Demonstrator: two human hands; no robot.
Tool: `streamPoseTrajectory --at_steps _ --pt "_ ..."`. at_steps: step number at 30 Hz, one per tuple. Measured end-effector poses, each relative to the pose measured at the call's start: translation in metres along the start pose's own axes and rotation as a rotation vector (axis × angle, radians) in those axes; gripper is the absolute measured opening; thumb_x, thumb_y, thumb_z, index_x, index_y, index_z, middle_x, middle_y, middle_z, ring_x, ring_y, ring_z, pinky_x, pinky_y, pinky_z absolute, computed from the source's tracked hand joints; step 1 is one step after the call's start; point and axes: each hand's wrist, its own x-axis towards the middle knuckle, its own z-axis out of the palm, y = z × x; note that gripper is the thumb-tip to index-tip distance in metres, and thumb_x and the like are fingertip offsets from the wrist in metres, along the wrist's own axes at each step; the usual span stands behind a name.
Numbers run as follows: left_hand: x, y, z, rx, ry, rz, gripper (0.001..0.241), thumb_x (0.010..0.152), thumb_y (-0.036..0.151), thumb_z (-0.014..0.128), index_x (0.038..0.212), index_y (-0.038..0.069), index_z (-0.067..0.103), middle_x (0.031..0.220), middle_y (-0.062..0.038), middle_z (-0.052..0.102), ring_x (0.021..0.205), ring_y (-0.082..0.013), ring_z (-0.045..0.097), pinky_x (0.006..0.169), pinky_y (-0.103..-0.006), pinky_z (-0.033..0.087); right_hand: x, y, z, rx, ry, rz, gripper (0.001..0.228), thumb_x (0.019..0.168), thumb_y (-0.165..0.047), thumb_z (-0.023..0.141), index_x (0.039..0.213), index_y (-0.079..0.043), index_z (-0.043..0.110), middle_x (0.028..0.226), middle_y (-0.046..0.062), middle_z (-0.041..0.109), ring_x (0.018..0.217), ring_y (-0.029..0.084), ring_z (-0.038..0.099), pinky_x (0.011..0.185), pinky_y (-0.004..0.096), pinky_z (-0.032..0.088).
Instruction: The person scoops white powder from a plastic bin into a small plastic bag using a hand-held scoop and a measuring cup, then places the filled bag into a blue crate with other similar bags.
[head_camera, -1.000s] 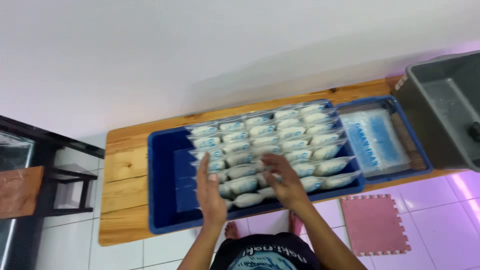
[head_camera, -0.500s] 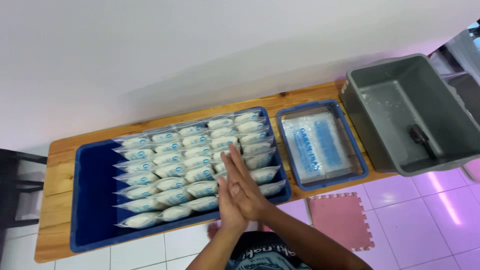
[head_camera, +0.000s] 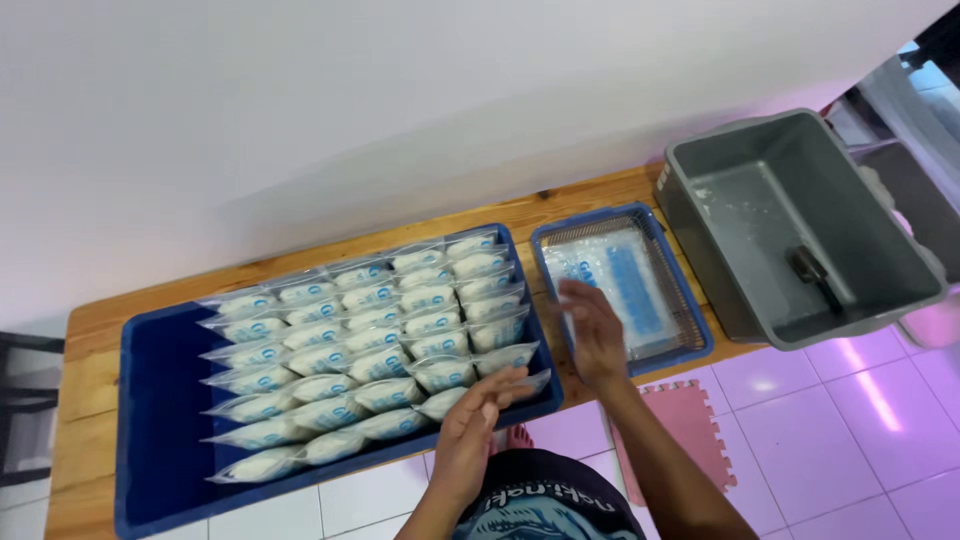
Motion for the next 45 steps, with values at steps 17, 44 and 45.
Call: streamPoseTrajectory --at_steps 17,44,45 --pt "0.053 -0.098 0.042 0.179 0.098 -0.214 0.028 0.098 0.02 0.065 0.119 0.003 0.073 0.093 -0.01 0.079 0.109 -0.0205 0.07 0.101 -0.0363 0.049 -0.031 0.234 -0.095 -0.675 -0.362 0.683 0.045 0.091 -0.04 0.073 0.129 -0.017 0.065 0.134 0.012 0.06 0.117 0.03 0.066 0.098 0.048 0.052" --pt "0.14 -0.212 0.126 0.202 0.395 -0.541 0.021 0.093 0.015 0.072 0.109 0.002 0.077 0.089 -0.009 0.077 0.084 -0.0183 0.073 0.085 -0.029 0.055 0.014 0.236 -0.148 -0.744 -0.49 0.518 0.015 0.094 -0.027 0.056 0.097 -0.014 0.063 0.099 0.014 0.068 0.085 0.04 0.069 0.07 0.057 0.051" --pt "0.144 -0.216 0.123 0.269 0.343 -0.541 0.018 0.092 0.019 0.074 0.103 0.005 0.077 0.086 -0.006 0.075 0.082 -0.0174 0.072 0.084 -0.0298 0.053 0.013 0.237 -0.151 -0.778 -0.421 0.434 0.015 0.092 -0.029 0.059 0.097 -0.016 0.064 0.097 0.014 0.068 0.082 0.043 0.069 0.068 0.059 0.051"
